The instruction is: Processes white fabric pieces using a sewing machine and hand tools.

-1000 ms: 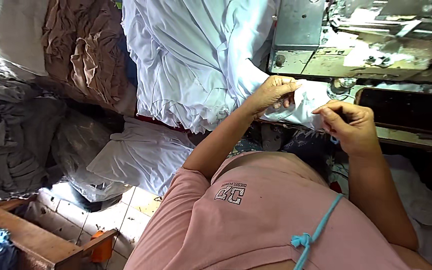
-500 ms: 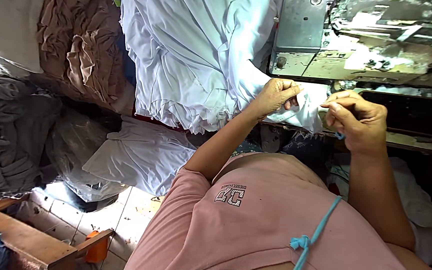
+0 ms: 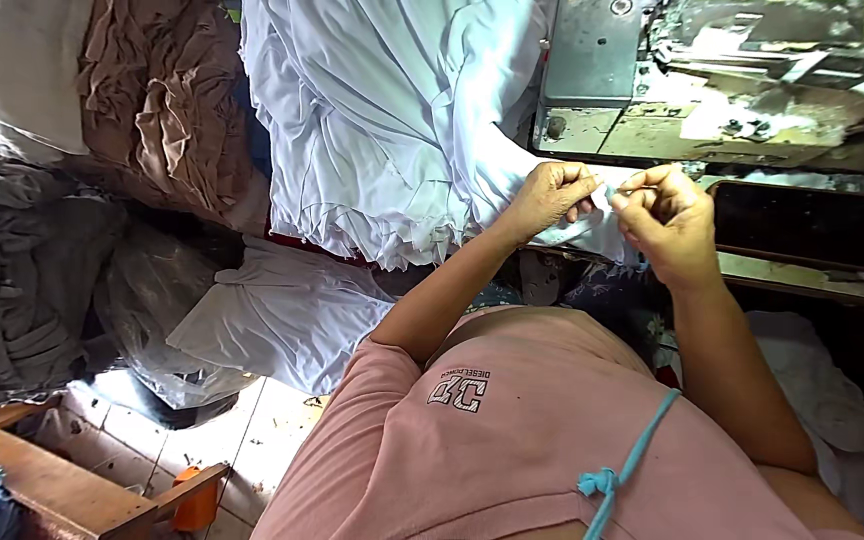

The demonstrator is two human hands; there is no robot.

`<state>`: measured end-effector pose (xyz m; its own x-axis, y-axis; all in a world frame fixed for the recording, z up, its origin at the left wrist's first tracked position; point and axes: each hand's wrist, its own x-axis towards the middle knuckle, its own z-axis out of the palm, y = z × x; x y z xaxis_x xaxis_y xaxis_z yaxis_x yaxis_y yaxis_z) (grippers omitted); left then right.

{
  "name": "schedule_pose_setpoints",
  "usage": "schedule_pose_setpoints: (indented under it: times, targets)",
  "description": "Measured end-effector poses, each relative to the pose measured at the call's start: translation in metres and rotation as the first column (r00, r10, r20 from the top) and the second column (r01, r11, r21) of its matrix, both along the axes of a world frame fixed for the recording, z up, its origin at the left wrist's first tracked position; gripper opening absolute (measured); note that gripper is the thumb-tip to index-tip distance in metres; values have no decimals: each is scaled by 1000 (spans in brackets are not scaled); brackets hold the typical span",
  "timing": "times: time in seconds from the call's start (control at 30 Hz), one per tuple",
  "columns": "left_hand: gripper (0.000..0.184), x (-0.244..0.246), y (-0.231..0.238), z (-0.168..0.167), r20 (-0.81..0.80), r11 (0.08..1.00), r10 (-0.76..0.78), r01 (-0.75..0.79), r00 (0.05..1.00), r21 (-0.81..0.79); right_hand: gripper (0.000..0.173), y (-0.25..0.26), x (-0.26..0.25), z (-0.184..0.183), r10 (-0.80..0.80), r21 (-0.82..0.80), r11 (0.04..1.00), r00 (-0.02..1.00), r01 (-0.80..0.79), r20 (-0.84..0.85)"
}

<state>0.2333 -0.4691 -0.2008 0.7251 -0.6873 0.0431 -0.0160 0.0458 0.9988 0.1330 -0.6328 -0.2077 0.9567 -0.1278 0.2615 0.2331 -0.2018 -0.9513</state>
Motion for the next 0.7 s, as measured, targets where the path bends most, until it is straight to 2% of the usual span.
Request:
schedule_pose_setpoints:
  times: [0.03, 0.1, 0.17, 0.23, 0.37, 0.47, 0.57, 0.63, 0.7]
  targets:
    - [27, 0, 0, 0, 13, 1000, 5, -5, 1000, 5, 15, -2, -2, 2, -20, -171, 985, 999, 24, 29]
    - [27, 0, -2, -3, 45, 1000, 13, -14, 999, 11, 20, -4, -4, 5, -43, -417, 907, 997, 66, 63]
    - [27, 1, -2, -5, 65, 1000, 22, -22, 998, 2, 20, -4, -7, 8, -73, -555, 825, 994, 106, 80]
    - [27, 1, -2, -5, 67, 1000, 22, -22, 998, -2, 19, -5, -8, 10, -85, -596, 795, 993, 115, 78]
    - [28, 1, -3, -7, 93, 1000, 12, -12, 996, 5, 18, -9, -8, 4, -49, -542, 836, 995, 86, 84]
    - [27, 0, -2, -6, 94, 1000, 10, -11, 996, 15, 18, -9, -7, -1, -88, -449, 882, 987, 140, 134]
    - [27, 0, -2, -6, 96, 999, 1, -4, 995, 32, 17, -12, -7, -2, -87, -399, 908, 989, 128, 119]
    - [28, 1, -2, -6, 100, 999, -4, 0, 995, 40, 16, -15, -6, -4, -24, -320, 946, 996, 50, 86]
    - [28, 1, -2, -6, 103, 999, -8, 3, 995, 51, 12, -14, -5, -4, 78, -157, 985, 995, -67, 66]
